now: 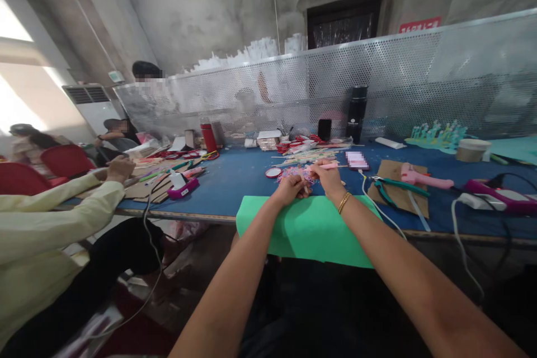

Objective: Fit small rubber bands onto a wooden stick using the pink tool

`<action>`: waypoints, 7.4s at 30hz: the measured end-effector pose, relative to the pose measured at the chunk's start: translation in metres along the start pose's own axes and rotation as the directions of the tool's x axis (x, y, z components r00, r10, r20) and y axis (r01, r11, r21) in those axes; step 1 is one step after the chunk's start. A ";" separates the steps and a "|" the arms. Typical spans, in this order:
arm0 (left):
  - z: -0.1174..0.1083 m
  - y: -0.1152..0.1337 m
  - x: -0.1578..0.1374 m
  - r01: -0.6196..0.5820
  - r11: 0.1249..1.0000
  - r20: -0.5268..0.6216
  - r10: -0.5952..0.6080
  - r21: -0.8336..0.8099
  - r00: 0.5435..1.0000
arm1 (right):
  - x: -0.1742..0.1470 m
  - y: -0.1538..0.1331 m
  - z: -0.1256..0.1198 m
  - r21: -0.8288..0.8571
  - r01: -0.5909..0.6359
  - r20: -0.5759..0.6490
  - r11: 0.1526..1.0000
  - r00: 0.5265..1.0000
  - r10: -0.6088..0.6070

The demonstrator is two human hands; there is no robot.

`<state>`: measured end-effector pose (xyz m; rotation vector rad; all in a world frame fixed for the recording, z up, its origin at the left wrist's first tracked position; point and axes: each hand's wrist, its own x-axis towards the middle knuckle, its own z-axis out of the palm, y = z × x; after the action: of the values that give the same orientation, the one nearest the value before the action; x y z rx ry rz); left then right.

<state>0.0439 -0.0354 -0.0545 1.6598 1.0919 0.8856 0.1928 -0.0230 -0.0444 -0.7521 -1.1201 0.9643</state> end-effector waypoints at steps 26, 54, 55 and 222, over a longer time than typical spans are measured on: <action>0.000 -0.001 0.001 -0.005 1.000 0.006 0.005 0.007 1.000 | -0.001 -0.003 0.001 -0.034 -0.004 0.036 0.999 0.999 0.005; 0.000 0.001 0.000 -0.009 1.000 0.006 0.009 -0.014 1.000 | -0.001 -0.004 0.002 0.004 -0.020 0.043 1.000 0.999 0.020; 0.000 0.001 0.000 -0.010 1.000 0.009 0.010 -0.013 1.000 | -0.001 -0.003 0.002 0.005 -0.025 0.057 1.000 0.998 0.025; -0.001 -0.001 0.000 -0.027 0.999 0.008 0.027 0.019 1.000 | 0.003 0.004 0.000 -0.014 0.002 -0.014 1.000 1.000 -0.002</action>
<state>0.0424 -0.0343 -0.0551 1.6957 1.0779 0.8884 0.1923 -0.0187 -0.0464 -0.7679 -1.1157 0.9494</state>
